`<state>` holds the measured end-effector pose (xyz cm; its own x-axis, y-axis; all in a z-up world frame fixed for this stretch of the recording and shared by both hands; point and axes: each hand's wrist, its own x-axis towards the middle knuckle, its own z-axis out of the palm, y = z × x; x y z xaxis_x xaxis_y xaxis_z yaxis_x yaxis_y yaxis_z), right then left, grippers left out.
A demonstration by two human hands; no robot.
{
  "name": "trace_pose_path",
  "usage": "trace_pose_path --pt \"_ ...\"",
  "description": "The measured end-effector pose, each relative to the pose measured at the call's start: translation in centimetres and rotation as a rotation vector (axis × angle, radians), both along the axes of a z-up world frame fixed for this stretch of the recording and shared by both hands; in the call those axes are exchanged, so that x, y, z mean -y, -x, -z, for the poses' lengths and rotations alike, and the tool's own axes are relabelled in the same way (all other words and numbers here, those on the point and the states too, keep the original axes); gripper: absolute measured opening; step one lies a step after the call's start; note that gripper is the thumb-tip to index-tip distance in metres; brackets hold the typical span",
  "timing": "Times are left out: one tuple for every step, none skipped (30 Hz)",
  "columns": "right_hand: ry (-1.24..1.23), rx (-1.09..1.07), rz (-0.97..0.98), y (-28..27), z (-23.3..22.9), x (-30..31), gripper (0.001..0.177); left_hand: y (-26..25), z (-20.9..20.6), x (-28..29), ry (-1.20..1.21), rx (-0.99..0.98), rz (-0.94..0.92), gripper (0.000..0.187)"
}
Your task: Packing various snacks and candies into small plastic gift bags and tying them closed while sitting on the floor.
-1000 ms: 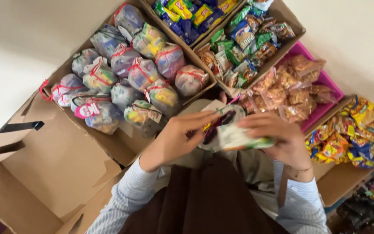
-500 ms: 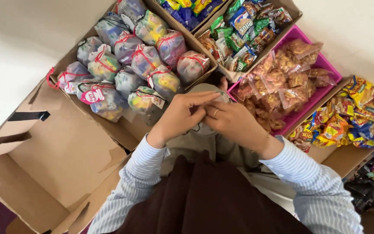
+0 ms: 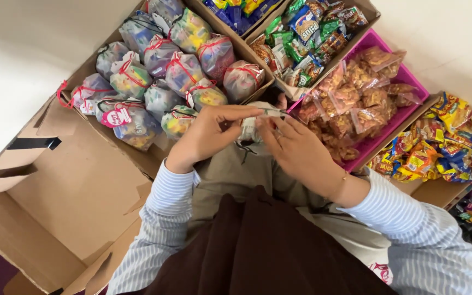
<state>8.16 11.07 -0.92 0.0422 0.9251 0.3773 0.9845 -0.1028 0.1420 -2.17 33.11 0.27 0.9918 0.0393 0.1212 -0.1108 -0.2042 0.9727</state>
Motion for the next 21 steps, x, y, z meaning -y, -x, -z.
trace_pose_path --pt "0.001 0.001 0.001 -0.2 -0.8 -0.4 0.035 -0.2 -0.3 0.1 0.001 0.001 0.001 0.052" --pt "-0.054 0.059 -0.022 -0.3 -1.7 -0.9 0.021 -0.3 -0.6 0.3 0.015 0.008 0.0 0.051" --pt "-0.109 0.116 -0.045 -0.5 -2.5 -1.4 0.013 -0.4 -0.9 0.4 0.029 0.014 -0.001 0.05" --pt "-0.11 0.12 -0.047 -0.6 -3.1 -1.4 0.013 -0.5 -0.9 0.3 0.028 0.018 -0.004 0.05" --pt "-0.128 0.077 -0.059 -0.7 -3.6 -1.5 0.006 -0.6 -0.8 0.3 0.054 0.023 -0.014 0.049" --pt "-0.144 0.032 -0.073 -0.8 -4.2 -1.5 0.004 -0.6 -0.8 0.3 0.082 0.028 -0.026 0.048" --pt "-0.142 0.035 -0.077 -1.4 -3.9 -1.3 0.004 -0.7 -0.5 0.0 0.083 0.031 -0.03 0.048" --pt "-0.182 -0.08 -0.085 -2.0 -3.7 -1.1 0.006 -0.7 -0.2 -0.3 0.098 0.033 -0.063 0.048" --pt "-0.22 -0.196 -0.093 -2.6 -3.4 -0.9 0.011 -0.7 0.1 -0.6 0.113 0.035 -0.097 0.049" --pt "-0.22 -0.195 -0.096 -3.8 -2.9 -0.9 0.011 -1.0 -0.9 -0.8 0.113 0.036 -0.1 0.049" --pt "-0.325 -0.322 -0.101 -5.1 -2.4 -0.9 0.01 -1.3 -1.9 -1.0 0.151 -0.007 -0.136 0.05" --pt "-0.43 -0.449 -0.103 -6.4 -1.9 -0.9 0.011 -1.7 -2.8 -1.3 0.189 -0.05 -0.17 0.051" --pt "-0.429 -0.448 -0.104 -8.8 -0.6 -1.4 0.011 -2.0 -2.8 -1.9 0.19 -0.048 -0.171 0.051" --pt "-0.546 -0.546 -0.033 -11.2 0.7 -1.9 0.018 -2.4 -2.8 -2.5 0.199 -0.044 -0.199 0.051" --pt "-0.664 -0.643 0.04 -13.7 2.0 -2.5 0.027 -2.9 -2.7 -3.2 0.208 -0.04 -0.227 0.051" --pt "-0.665 -0.64 0.039 -15.2 2.3 -3.7 0.027 -3.4 -3.4 -3.7 0.207 -0.038 -0.226 0.051" --pt "-0.634 -0.681 0.134 -16.8 2.5 -5.0 0.031 -4.1 -4.0 -4.2 0.231 -0.031 -0.225 0.047" --pt "-0.602 -0.72 0.228 -18.5 2.8 -6.3 0.036 -4.8 -4.6 -4.8 0.255 -0.025 -0.225 0.043" --pt "-0.603 -0.718 0.226 -20.1 4.2 -7.8 0.036 -5.6 -4.7 -5.6 0.254 -0.023 -0.225 0.043" --pt "-0.56 -0.756 0.246 -21.8 5.5 -9.5 0.027 -6.4 -4.7 -6.4 0.23 -0.006 -0.225 0.045" --pt "-0.516 -0.794 0.266 -23.6 6.7 -11.1 0.018 -7.4 -4.7 -7.2 0.206 0.011 -0.226 0.047"
